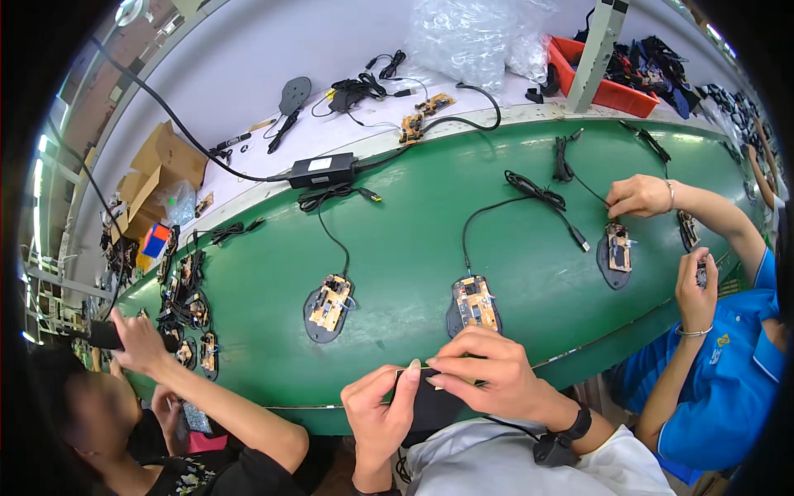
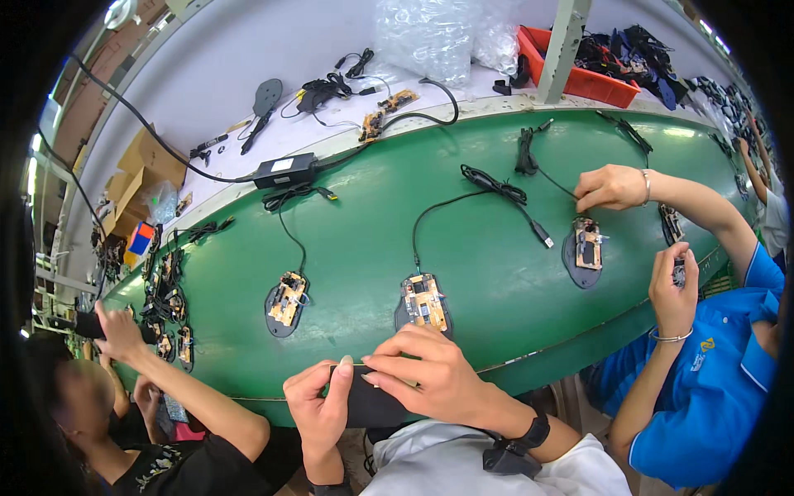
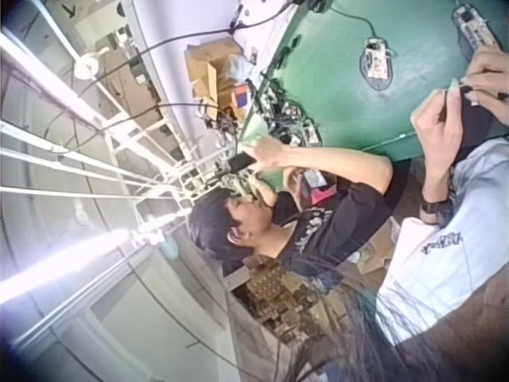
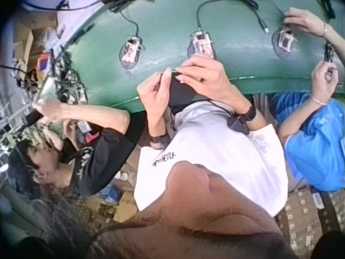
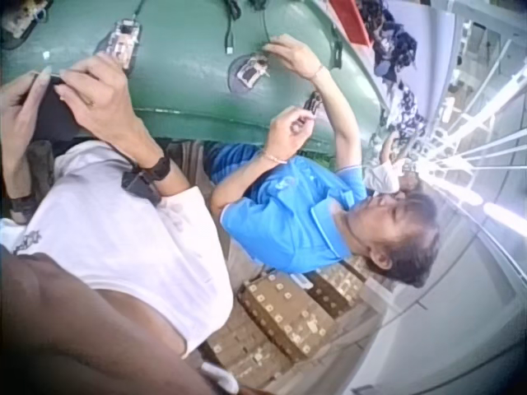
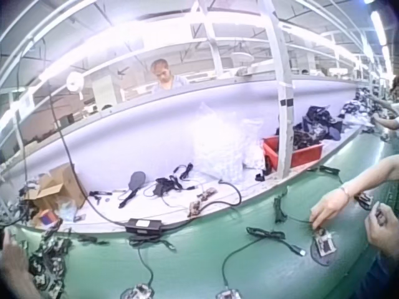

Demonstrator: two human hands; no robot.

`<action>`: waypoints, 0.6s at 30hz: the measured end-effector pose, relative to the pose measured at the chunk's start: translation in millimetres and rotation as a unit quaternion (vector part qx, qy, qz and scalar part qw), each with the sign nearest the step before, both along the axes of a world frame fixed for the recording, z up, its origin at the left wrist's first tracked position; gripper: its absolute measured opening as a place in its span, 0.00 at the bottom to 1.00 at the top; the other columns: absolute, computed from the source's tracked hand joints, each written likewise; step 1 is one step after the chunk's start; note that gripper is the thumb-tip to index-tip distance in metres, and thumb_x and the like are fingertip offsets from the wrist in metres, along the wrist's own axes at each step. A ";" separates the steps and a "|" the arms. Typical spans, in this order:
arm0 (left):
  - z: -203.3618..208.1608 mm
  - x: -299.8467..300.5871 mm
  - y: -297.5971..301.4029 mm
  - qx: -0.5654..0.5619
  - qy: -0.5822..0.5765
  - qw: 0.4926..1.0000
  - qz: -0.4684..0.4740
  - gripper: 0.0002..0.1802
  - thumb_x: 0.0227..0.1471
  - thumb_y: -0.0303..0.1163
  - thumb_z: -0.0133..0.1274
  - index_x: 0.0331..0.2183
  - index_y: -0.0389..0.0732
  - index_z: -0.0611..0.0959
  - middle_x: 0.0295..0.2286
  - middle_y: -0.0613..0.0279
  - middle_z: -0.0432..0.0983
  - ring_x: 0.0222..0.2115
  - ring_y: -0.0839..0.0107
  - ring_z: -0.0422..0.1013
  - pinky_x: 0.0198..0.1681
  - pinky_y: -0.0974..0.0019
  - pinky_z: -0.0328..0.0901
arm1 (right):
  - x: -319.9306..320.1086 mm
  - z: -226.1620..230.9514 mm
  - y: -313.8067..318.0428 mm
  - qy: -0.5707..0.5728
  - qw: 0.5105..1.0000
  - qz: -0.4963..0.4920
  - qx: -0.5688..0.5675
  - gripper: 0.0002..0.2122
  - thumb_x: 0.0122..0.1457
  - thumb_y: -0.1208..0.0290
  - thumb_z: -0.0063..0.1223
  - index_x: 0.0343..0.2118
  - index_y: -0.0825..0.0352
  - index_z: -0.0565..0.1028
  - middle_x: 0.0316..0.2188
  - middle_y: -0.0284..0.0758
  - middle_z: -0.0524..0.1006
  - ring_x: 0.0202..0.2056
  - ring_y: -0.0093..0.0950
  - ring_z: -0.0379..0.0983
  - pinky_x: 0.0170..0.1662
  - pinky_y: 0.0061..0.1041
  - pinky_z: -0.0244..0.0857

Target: The recorder is assembling computer mice by applying adhesive pads to the base and arranging internal components on an assembly line.

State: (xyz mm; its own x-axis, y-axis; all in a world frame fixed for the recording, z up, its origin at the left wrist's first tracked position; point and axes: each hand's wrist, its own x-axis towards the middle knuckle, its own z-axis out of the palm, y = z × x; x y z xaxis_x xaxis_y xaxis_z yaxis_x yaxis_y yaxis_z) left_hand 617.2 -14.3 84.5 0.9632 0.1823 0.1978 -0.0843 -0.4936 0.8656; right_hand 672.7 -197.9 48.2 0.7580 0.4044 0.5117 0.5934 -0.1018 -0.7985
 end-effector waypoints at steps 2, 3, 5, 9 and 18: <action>1.6 -0.8 -0.5 0.005 0.006 1.000 0.009 0.12 0.58 0.22 0.62 0.24 0.28 0.80 0.16 0.58 0.70 0.15 0.73 0.62 0.21 0.66 0.57 | -3.3 0.3 3.7 -0.034 0.999 -0.026 -0.001 0.13 0.49 0.77 0.73 0.39 0.67 0.85 0.35 0.33 0.82 0.33 0.31 0.76 0.36 0.33 0.68; 2.4 -1.0 0.0 0.011 0.011 1.000 0.020 0.15 0.59 0.22 0.63 0.22 0.29 0.78 0.15 0.59 0.66 0.15 0.73 0.58 0.20 0.65 0.55 | -5.0 0.5 6.1 -0.067 0.997 -0.050 -0.001 0.13 0.48 0.77 0.74 0.38 0.66 0.86 0.35 0.32 0.81 0.33 0.32 0.75 0.36 0.34 0.67; 2.1 0.2 0.2 0.008 0.014 1.000 0.027 0.17 0.59 0.23 0.63 0.21 0.29 0.76 0.14 0.59 0.64 0.15 0.72 0.55 0.20 0.64 0.53 | -7.3 1.3 9.1 -0.072 0.996 -0.058 -0.006 0.13 0.47 0.77 0.74 0.38 0.66 0.85 0.35 0.32 0.81 0.34 0.33 0.75 0.37 0.35 0.67; 5.1 2.1 1.0 0.010 0.045 0.998 0.044 0.20 0.60 0.24 0.62 0.20 0.30 0.72 0.14 0.59 0.59 0.16 0.71 0.52 0.20 0.62 0.51 | -7.7 5.4 11.3 -0.078 0.995 -0.054 0.014 0.13 0.47 0.80 0.73 0.37 0.68 0.85 0.37 0.35 0.80 0.38 0.37 0.77 0.39 0.37 0.69; -2.1 14.0 2.2 0.033 -0.030 0.989 -0.144 0.08 0.57 0.22 0.60 0.29 0.32 0.77 0.29 0.51 0.76 0.29 0.55 0.73 0.32 0.56 0.69 | 5.3 35.9 -41.3 0.109 0.962 -0.071 0.242 0.05 0.57 0.83 0.67 0.36 0.71 0.82 0.38 0.41 0.80 0.40 0.31 0.77 0.42 0.32 0.73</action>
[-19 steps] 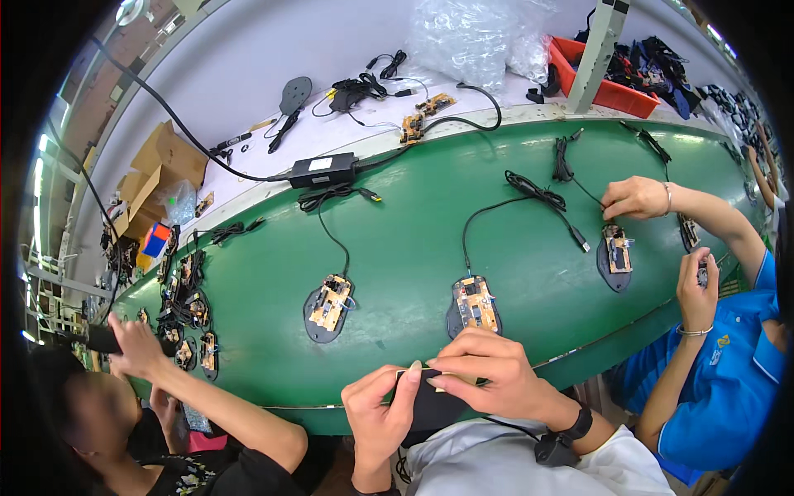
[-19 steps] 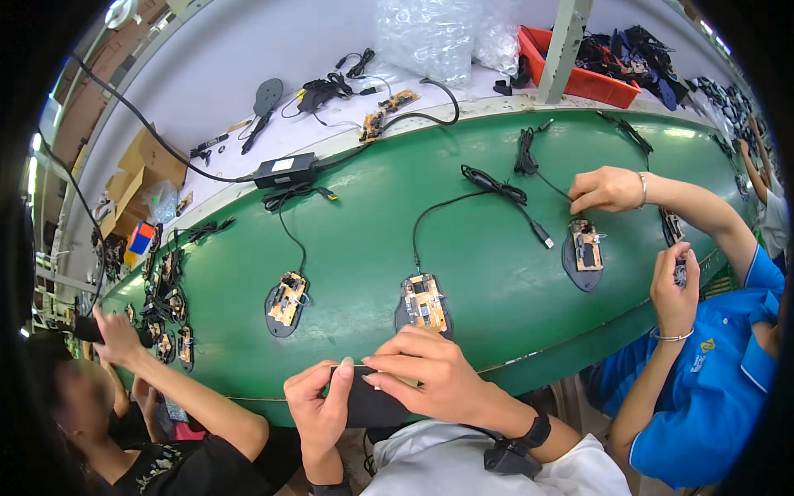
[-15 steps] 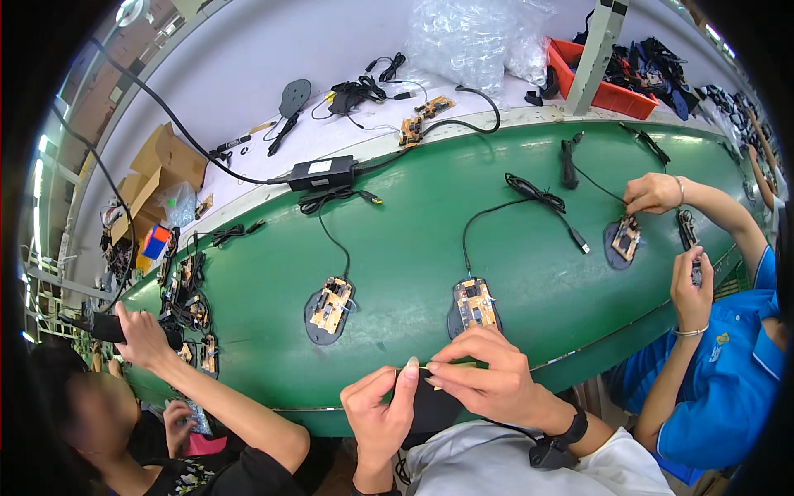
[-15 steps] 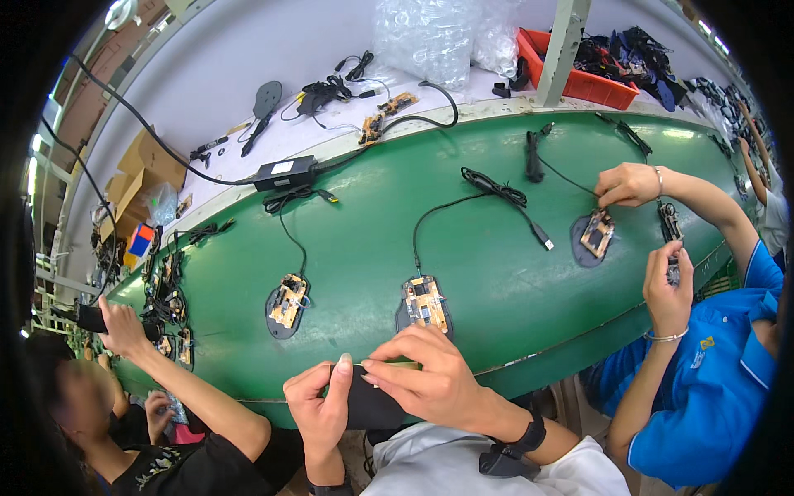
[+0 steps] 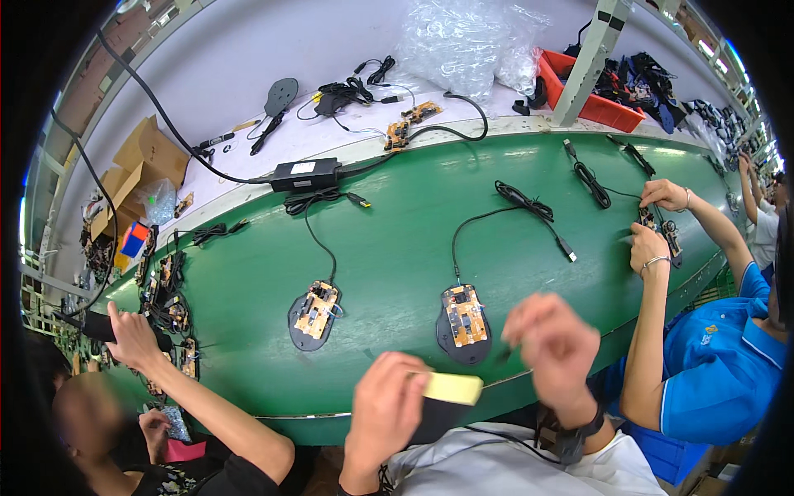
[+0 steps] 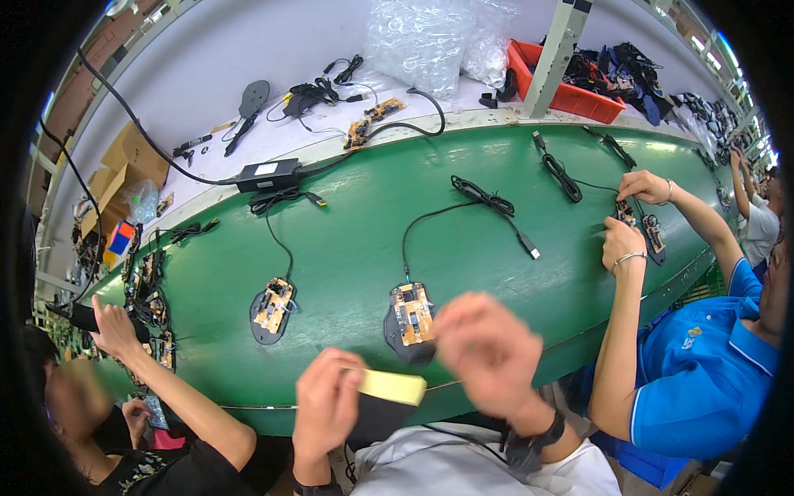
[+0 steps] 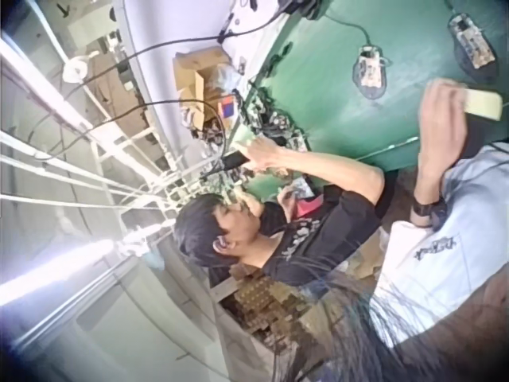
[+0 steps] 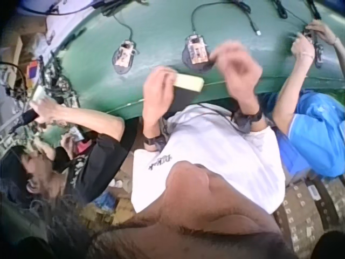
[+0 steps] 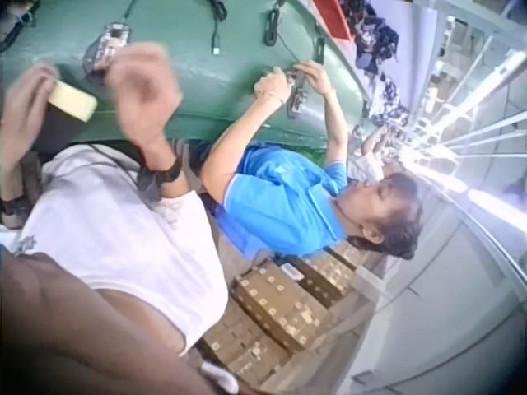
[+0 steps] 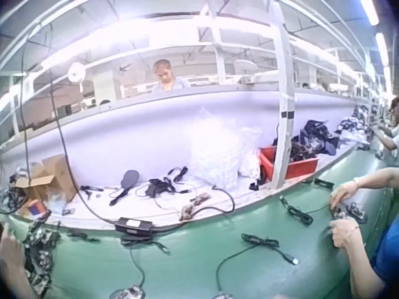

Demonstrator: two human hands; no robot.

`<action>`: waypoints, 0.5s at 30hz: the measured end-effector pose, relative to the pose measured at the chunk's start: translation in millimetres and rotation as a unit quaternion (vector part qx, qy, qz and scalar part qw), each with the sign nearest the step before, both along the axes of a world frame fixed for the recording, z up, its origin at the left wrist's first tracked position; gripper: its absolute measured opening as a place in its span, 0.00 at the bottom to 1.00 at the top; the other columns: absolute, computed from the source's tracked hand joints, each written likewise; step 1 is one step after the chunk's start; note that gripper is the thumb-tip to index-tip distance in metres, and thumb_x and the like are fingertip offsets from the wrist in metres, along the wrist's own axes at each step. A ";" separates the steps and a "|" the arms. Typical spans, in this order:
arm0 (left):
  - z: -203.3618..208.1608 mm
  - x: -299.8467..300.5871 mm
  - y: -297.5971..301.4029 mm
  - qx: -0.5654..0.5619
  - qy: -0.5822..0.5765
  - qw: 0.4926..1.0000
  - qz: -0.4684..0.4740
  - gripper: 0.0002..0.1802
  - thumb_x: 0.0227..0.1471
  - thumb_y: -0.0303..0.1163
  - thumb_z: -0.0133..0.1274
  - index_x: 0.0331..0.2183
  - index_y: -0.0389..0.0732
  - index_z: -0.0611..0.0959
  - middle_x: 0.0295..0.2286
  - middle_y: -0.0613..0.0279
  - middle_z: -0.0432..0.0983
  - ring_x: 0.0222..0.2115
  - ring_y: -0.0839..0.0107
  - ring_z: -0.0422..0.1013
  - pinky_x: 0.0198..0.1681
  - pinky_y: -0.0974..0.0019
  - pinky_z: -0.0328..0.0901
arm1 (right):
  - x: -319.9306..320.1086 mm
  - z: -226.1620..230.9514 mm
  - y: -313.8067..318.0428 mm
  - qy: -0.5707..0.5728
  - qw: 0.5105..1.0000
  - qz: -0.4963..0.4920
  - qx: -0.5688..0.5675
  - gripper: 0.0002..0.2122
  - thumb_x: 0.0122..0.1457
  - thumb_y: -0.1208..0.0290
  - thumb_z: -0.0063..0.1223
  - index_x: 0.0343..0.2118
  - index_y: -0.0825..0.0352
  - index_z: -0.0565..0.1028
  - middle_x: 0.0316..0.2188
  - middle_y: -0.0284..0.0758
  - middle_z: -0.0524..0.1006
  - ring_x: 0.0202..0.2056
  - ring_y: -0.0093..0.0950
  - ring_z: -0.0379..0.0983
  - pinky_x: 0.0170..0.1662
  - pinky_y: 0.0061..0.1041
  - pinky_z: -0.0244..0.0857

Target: The recorder is assembling computer mice by applying adhesive pads to the base and arranging internal components on an assembly line.

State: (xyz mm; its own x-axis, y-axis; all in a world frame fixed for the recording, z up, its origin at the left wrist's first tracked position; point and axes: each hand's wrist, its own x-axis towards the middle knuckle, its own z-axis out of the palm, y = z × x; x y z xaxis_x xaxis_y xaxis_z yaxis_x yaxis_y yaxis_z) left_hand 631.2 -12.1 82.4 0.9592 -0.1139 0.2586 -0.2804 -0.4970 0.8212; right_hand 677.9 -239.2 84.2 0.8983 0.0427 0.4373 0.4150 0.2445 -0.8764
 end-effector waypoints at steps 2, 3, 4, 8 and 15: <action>-2.9 3.4 -18.7 0.024 -0.032 0.994 -0.104 0.07 0.53 0.23 0.62 0.30 0.33 0.79 0.47 0.50 0.78 0.47 0.52 0.74 0.47 0.54 0.70 | 27.2 2.1 -12.5 0.049 0.998 -0.006 -0.045 0.04 0.58 0.82 0.66 0.36 0.71 0.82 0.37 0.40 0.81 0.38 0.28 0.77 0.41 0.30 0.72; -3.1 4.1 -30.7 0.077 -0.035 0.990 -0.108 0.08 0.52 0.25 0.63 0.30 0.33 0.78 0.50 0.50 0.77 0.49 0.51 0.73 0.49 0.51 0.69 | 38.4 2.1 -17.7 0.098 0.992 -0.015 -0.084 0.04 0.60 0.81 0.65 0.37 0.71 0.83 0.36 0.39 0.82 0.36 0.26 0.77 0.40 0.27 0.72; -3.1 4.1 -38.2 0.130 -0.039 0.984 -0.112 0.10 0.52 0.27 0.64 0.29 0.34 0.78 0.52 0.50 0.77 0.52 0.51 0.73 0.51 0.49 0.68 | 46.4 -0.3 -21.6 0.097 0.991 -0.021 -0.089 0.04 0.60 0.81 0.65 0.37 0.71 0.83 0.36 0.39 0.82 0.36 0.26 0.77 0.40 0.27 0.72; -20.5 0.9 -37.3 0.218 -0.080 0.968 -0.095 0.11 0.52 0.30 0.65 0.29 0.36 0.78 0.54 0.50 0.77 0.53 0.52 0.73 0.51 0.47 0.68 | 56.9 -13.8 -21.0 0.101 0.973 0.022 -0.205 0.06 0.60 0.80 0.66 0.39 0.73 0.83 0.33 0.34 0.84 0.32 0.20 0.76 0.37 0.21 0.70; -24.2 -7.5 -30.0 0.203 -0.118 0.964 -0.123 0.13 0.52 0.33 0.65 0.27 0.38 0.78 0.49 0.52 0.80 0.52 0.53 0.74 0.51 0.48 0.68 | 37.1 -8.1 -19.2 0.109 0.935 0.086 -0.325 0.06 0.59 0.77 0.67 0.39 0.70 0.84 0.32 0.36 0.83 0.27 0.24 0.75 0.32 0.24 0.70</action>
State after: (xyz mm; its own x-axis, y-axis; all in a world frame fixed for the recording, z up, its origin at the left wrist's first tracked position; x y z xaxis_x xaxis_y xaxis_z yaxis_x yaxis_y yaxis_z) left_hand 623.6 -42.1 58.2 0.8101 -0.4681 0.3531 -0.5862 -0.6581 0.4725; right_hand 715.1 -258.4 76.1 0.9184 0.3883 0.0758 0.2129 -0.3235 -0.9220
